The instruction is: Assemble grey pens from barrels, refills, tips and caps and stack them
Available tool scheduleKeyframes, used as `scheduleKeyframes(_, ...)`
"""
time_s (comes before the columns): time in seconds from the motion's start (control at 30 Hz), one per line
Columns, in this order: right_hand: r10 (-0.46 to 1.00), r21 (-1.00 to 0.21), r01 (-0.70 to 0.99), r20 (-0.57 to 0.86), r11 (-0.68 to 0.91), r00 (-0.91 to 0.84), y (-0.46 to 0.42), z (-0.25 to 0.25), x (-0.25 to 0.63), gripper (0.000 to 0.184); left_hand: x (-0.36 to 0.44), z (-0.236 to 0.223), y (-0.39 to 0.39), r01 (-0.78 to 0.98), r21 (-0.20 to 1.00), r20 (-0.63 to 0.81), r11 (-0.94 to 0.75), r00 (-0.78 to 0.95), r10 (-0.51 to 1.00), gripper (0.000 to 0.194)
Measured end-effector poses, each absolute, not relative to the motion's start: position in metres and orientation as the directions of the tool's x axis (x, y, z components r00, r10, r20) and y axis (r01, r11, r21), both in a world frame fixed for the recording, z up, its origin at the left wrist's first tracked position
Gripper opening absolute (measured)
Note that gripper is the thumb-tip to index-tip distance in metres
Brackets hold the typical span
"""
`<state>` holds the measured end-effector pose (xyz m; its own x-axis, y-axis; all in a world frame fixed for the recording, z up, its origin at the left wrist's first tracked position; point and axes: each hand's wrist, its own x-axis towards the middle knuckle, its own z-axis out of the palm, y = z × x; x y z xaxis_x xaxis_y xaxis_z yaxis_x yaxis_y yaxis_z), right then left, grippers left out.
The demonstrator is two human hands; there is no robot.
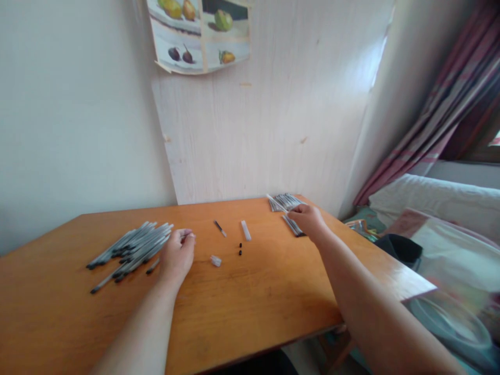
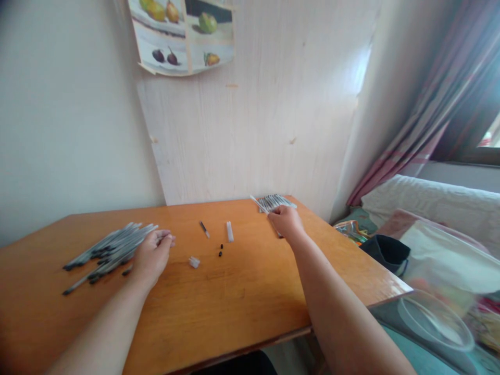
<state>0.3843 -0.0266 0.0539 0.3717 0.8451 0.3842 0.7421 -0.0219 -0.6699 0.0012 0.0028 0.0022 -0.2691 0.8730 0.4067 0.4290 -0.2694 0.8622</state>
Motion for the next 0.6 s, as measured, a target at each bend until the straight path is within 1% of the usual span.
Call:
scheduleKeyframes(0.07, 0.813, -0.698, 0.711, 0.367, -0.08, 0.452, -0.027, 0.045, 0.41, 0.022, 0.001, 0.001, 0.004, 0.477, 0.836, 0.429, -0.273, -0.257, 0.866, 0.029)
scheduleKeyframes(0.13, 0.768, -0.722, 0.665, 0.312, -0.192, 0.56, -0.028, 0.037, 0.432, 0.022, 0.0, 0.001, 0.005, 0.512, 0.816, 0.437, -0.268, -0.245, 0.865, 0.03)
scheduleKeyframes(0.2, 0.733, -0.713, 0.64, 0.268, -0.286, 0.626, -0.03, 0.029, 0.449, 0.023, -0.002, 0.0, 0.006, 0.527, 0.809, 0.433, -0.259, -0.238, 0.869, 0.031)
scheduleKeyframes(0.33, 0.744, -0.654, 0.647, 0.189, -0.392, 0.641, -0.033, 0.013, 0.47, 0.024, -0.005, -0.003, 0.009, 0.539, 0.803, 0.433, -0.255, -0.233, 0.871, 0.032)
scheduleKeyframes(0.47, 0.742, -0.635, 0.641, 0.155, -0.431, 0.652, -0.031, 0.002, 0.478, 0.021, -0.007, -0.006, 0.012, 0.518, 0.813, 0.427, -0.265, -0.221, 0.877, 0.033)
scheduleKeyframes(0.6, 0.732, -0.624, 0.635, 0.142, -0.456, 0.666, -0.029, -0.002, 0.481, 0.024, -0.01, -0.009, 0.016, 0.513, 0.816, 0.425, -0.265, -0.223, 0.877, 0.034)
